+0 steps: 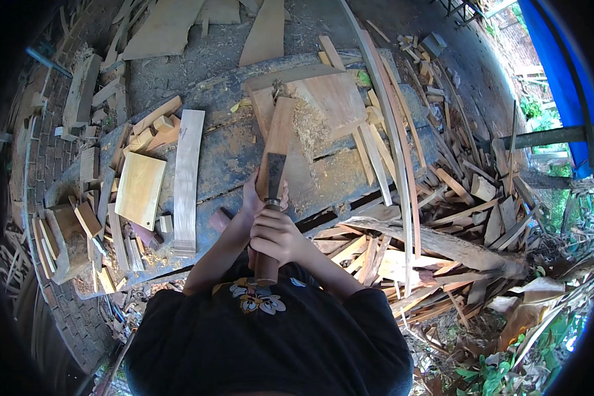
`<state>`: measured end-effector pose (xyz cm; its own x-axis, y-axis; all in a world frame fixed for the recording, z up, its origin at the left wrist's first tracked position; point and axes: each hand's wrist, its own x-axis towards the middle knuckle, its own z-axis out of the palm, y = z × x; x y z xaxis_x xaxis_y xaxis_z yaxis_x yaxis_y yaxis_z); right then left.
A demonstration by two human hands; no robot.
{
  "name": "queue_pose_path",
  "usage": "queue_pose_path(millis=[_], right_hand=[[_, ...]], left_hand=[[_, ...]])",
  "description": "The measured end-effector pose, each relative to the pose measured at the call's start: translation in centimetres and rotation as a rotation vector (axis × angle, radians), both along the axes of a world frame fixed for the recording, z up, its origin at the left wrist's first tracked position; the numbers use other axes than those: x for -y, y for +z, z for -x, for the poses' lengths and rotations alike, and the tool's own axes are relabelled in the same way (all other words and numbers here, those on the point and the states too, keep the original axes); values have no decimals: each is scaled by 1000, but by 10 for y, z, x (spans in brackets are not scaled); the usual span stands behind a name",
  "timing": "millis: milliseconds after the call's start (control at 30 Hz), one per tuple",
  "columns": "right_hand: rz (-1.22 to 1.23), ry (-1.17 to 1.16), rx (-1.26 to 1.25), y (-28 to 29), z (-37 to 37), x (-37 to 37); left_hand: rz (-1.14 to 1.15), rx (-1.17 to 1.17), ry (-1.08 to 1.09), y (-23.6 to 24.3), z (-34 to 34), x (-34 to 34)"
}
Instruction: The person carves and shapes a piece of wood using a chisel and a mallet.
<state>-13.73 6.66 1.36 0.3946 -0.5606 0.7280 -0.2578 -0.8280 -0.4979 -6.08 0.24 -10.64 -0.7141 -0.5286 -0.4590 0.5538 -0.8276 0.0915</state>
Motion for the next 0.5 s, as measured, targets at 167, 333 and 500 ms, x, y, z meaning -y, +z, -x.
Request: queue_pose_path(millis=[167,333,500], right_hand=[[67,-27,-73,-7,-7,-2],[48,-155,133,-19,24,41],[-177,-263,100,-14,45,89]], left_hand=[[117,-57,-27,-2,-3,2],[-194,75,139,44,9,4],[83,-354,-33,-2,-7,-1]])
